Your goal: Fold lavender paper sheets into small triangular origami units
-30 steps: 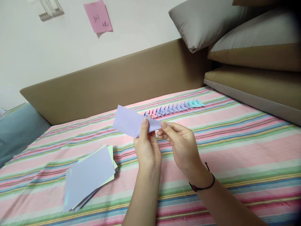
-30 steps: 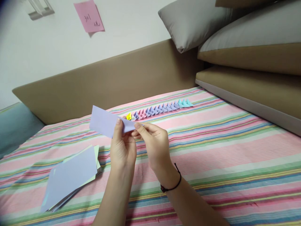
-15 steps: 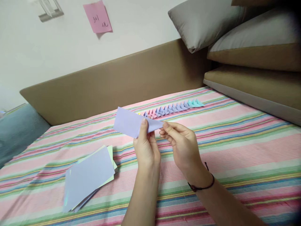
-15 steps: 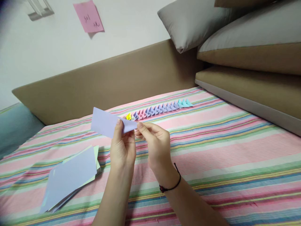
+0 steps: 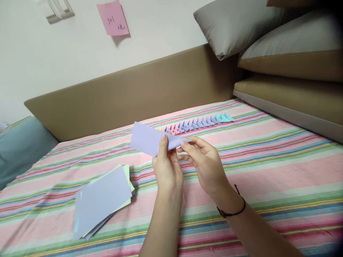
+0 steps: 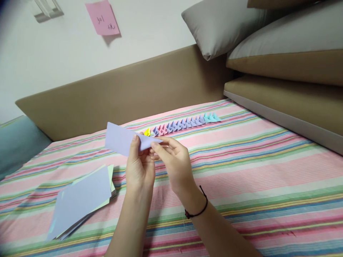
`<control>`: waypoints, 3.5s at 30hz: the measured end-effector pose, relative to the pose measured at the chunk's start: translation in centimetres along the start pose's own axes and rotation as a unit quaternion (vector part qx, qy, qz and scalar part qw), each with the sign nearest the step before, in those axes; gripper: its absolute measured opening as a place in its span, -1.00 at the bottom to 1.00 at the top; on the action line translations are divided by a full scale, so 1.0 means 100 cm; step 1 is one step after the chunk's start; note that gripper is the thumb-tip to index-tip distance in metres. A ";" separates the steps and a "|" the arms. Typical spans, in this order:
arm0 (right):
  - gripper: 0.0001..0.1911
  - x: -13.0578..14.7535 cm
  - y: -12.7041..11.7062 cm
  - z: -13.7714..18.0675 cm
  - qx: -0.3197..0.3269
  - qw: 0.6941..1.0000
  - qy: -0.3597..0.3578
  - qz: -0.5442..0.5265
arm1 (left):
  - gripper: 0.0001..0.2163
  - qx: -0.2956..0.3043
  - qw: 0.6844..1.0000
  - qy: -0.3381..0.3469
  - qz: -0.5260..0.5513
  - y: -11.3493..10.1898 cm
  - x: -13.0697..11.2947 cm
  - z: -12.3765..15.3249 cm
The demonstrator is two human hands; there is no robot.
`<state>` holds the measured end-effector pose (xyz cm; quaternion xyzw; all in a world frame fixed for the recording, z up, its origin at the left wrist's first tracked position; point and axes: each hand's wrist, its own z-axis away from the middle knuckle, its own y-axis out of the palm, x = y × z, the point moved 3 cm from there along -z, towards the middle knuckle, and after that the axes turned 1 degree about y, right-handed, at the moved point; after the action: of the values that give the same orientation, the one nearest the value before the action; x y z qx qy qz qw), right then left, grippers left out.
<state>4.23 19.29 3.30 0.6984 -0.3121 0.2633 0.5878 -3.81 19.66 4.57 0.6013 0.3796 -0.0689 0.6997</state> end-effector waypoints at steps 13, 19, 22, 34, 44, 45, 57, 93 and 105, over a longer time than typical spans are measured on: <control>-0.84 0.001 -0.001 0.000 0.003 0.998 0.009 0.060 | -0.80 0.034 0.995 0.045 -0.084 0.000 -0.003 0.003; -0.82 0.007 -0.006 -0.003 -0.011 0.995 0.026 0.092 | -0.82 0.028 0.988 0.081 -0.125 -0.002 -0.006 0.000; -0.82 0.009 -0.006 -0.003 -0.010 0.995 0.029 0.097 | -0.83 0.022 0.989 0.081 -0.124 -0.002 -0.006 -0.001; -0.80 0.014 -0.010 -0.007 0.056 0.980 0.020 0.192 | -0.83 0.039 0.984 0.091 -0.149 -0.002 -0.008 -0.002; -0.80 0.013 -0.013 -0.009 0.054 0.973 0.011 0.222 | -0.81 0.024 0.981 0.092 -0.169 -0.006 -0.011 -0.009; -0.81 0.014 -0.013 -0.009 0.058 0.973 0.012 0.222 | -0.82 0.024 0.981 0.095 -0.169 -0.007 -0.012 -0.010; -0.84 0.013 -0.016 -0.009 0.049 0.976 0.003 0.213 | -0.79 0.019 0.979 0.099 -0.180 -0.011 -0.016 -0.013; -0.74 0.023 -0.038 -0.019 0.025 0.956 0.038 0.290 | -0.75 0.012 0.958 0.121 -0.259 -0.021 -0.024 -0.024; -0.84 0.016 -0.028 -0.018 0.080 0.971 -0.015 0.226 | -0.83 0.178 0.922 0.014 -0.345 -0.010 -0.014 -0.013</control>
<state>7.37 21.19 2.89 0.6586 -0.4482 0.4032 0.4503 -5.95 20.07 4.63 0.5485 0.5545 -0.3638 0.5092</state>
